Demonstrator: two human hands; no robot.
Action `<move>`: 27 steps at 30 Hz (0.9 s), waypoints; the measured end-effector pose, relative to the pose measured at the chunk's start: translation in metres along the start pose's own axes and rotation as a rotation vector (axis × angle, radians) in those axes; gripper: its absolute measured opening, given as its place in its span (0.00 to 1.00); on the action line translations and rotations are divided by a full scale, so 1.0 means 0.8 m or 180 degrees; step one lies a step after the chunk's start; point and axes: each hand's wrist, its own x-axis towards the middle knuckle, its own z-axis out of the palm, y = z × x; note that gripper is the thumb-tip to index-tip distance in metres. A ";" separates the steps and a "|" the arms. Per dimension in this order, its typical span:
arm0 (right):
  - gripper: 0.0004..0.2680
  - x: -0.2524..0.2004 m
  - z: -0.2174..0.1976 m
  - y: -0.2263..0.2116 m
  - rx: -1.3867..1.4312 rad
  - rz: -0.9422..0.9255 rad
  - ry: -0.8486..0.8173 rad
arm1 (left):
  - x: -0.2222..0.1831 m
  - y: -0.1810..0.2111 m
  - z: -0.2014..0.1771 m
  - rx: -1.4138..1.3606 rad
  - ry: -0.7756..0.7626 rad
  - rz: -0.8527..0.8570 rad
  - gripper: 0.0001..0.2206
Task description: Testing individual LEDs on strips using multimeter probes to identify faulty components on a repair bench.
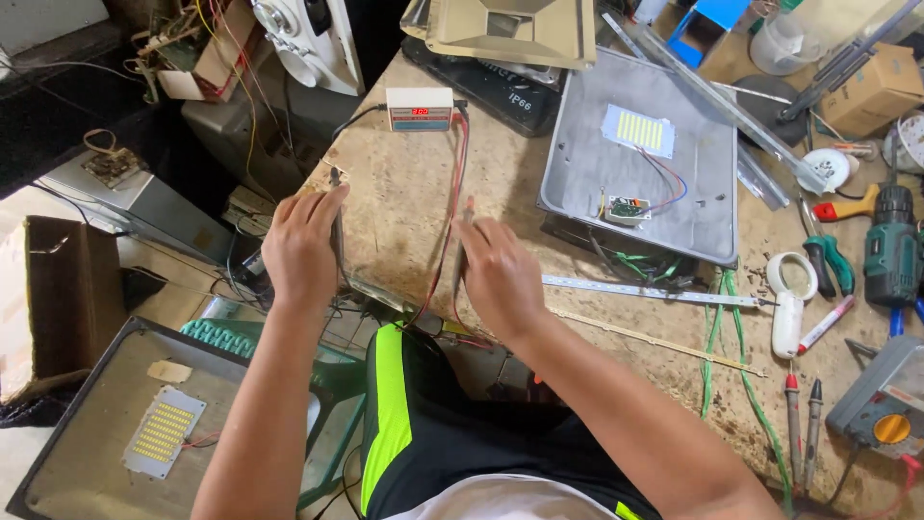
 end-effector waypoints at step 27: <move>0.03 -0.223 -0.141 0.194 -0.0371 0.0611 -0.0576 | -0.026 0.205 -0.035 -0.0667 -0.0494 0.0352 0.06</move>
